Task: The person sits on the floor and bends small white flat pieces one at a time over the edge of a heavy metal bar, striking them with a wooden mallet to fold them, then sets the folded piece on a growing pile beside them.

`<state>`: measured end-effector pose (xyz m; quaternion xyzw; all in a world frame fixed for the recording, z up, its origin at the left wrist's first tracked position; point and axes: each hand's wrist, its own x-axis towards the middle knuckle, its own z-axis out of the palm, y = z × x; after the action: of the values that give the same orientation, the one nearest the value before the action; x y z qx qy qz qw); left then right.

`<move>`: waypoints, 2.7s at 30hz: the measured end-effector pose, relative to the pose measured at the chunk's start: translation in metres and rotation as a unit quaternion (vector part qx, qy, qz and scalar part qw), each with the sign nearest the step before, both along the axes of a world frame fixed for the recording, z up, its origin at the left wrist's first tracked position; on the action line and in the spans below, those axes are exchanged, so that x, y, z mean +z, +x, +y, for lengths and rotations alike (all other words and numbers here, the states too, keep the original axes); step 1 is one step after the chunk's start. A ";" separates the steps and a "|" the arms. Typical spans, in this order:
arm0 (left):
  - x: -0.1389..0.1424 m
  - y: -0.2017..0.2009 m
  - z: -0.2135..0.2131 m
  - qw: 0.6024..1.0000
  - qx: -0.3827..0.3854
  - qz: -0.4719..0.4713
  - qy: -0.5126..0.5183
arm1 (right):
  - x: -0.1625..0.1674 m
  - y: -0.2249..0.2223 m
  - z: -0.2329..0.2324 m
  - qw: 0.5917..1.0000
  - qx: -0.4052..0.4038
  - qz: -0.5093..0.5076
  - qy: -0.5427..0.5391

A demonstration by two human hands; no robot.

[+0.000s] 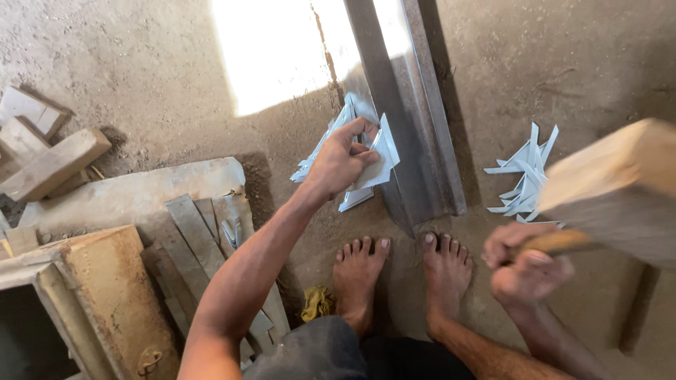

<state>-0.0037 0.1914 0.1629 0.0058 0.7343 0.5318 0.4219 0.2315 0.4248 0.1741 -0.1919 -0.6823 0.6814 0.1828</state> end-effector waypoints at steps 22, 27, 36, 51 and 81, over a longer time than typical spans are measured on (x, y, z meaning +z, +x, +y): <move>-0.035 0.013 0.000 0.996 0.020 0.079 0.040 | -0.026 -0.021 0.009 0.976 0.005 0.042 -0.214; -0.045 0.015 -0.001 0.996 0.032 0.069 0.053 | -0.025 -0.032 0.005 0.967 0.132 -0.134 0.174; -0.057 0.019 -0.001 0.991 0.042 0.077 0.102 | -0.013 -0.029 -0.003 0.981 0.016 -0.051 -0.185; -0.039 0.019 -0.030 0.844 0.079 -0.157 0.506 | -0.043 0.023 0.008 0.953 0.032 -0.296 -0.051; -0.009 0.000 -0.041 0.835 0.087 -0.115 0.530 | -0.042 0.031 0.001 0.942 0.058 -0.328 -0.034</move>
<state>-0.0040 0.1507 0.1538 0.1035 0.2836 0.8712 0.3871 0.2626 0.4257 0.1317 -0.3711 -0.6908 0.6128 -0.0980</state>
